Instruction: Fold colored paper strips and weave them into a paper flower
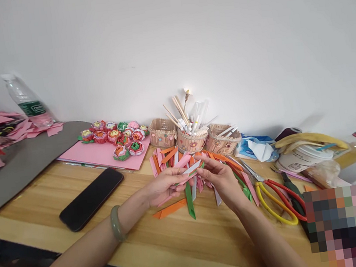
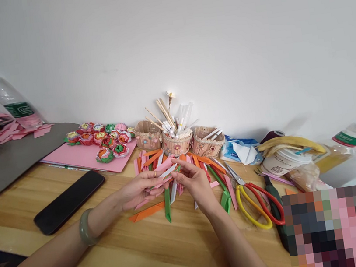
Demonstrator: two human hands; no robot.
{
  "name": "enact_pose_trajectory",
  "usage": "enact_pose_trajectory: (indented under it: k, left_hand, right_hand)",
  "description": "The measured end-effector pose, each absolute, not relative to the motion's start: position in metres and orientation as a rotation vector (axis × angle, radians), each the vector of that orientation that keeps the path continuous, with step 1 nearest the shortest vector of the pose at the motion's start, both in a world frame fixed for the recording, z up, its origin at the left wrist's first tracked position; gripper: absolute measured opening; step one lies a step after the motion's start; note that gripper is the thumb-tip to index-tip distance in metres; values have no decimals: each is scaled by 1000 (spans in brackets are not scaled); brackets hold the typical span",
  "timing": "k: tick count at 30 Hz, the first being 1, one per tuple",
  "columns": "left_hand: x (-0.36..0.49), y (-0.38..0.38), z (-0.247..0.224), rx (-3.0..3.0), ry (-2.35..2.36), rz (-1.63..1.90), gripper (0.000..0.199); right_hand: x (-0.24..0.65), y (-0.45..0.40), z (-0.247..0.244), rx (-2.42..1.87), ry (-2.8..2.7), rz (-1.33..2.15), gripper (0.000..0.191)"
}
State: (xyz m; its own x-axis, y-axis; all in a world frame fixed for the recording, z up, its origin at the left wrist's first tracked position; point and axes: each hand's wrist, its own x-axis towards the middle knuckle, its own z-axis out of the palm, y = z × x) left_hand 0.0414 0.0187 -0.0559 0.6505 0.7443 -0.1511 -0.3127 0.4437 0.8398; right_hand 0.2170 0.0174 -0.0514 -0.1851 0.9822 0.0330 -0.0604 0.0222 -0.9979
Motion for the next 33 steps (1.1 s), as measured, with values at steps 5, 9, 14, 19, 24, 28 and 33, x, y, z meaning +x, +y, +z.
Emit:
enact_pose_trajectory:
  k: [5,9,14,19,24,28,33]
  left_hand:
    - [42,16,-52,972,541,572,26]
    - [43,15,-56,1037,551,516,33]
    - [43,17,-66,1089,523,506,34]
    - [42,18,-68,1055,475,477,30]
    - [41,17,-64,984,411,517,24]
    - [41,16,-59,944,444,556,26]
    - [44,17,-60,930,476,627,28]
  right_hand:
    - [217,18,-51,-1068,-1337,1345,48]
    - [216,16,-49,-1043,-1409,1373,47]
    - [216,14,-49,-1035,-1393,1421,48]
    - [215,14,-51,-992,-1350,1447,44]
    - [214,15,-51,-962,-1303,1443,43]
    - [212,16,-50,-1005,-1280,1432,41]
    - [211,17,-50,-1076,-1270,1360,40]
